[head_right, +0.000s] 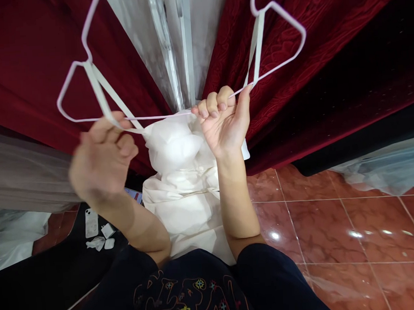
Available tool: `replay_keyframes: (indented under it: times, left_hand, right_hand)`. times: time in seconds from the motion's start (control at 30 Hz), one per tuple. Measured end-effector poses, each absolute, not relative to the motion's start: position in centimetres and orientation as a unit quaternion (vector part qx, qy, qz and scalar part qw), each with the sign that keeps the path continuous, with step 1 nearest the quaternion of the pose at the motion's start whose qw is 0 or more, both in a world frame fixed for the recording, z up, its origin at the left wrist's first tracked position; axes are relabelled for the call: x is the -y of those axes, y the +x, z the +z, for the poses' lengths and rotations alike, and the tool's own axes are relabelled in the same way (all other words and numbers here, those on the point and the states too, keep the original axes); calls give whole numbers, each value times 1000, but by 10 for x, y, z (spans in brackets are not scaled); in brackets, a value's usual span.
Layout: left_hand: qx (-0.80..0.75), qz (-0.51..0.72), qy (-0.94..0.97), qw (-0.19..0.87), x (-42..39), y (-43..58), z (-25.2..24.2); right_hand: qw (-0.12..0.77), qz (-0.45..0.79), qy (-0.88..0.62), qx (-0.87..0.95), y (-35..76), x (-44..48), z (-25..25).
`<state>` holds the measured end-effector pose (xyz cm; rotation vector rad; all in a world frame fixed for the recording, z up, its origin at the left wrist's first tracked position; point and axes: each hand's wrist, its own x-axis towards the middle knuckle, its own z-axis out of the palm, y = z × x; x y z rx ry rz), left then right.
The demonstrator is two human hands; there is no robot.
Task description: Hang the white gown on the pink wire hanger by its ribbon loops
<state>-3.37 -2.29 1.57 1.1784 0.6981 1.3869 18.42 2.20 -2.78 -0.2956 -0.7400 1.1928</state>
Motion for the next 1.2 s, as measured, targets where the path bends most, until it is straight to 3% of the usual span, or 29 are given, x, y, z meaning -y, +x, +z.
replay_keyframes:
  times: [0.27,0.53,0.73,0.97,1.2]
  left_hand:
    - [-203,700,420,541,10,-62,47]
    - [-308,802,327,394,7,-40,10]
    - [-290,715,362,523,10,-15,-3]
    - [-223,728,347,548,6,1,0]
    - [-172,713,316,602,0,-3,0]
  right_hand:
    - [755,553,-139,324,180,-22,-28]
    - [748,556,-154,328,185,-18,-24]
    - [747,597,-98,276,183,-19,-23]
    - [736,633,-68,231,174,-14,-26]
    - [741,588,-173,274,180,-5,-20]
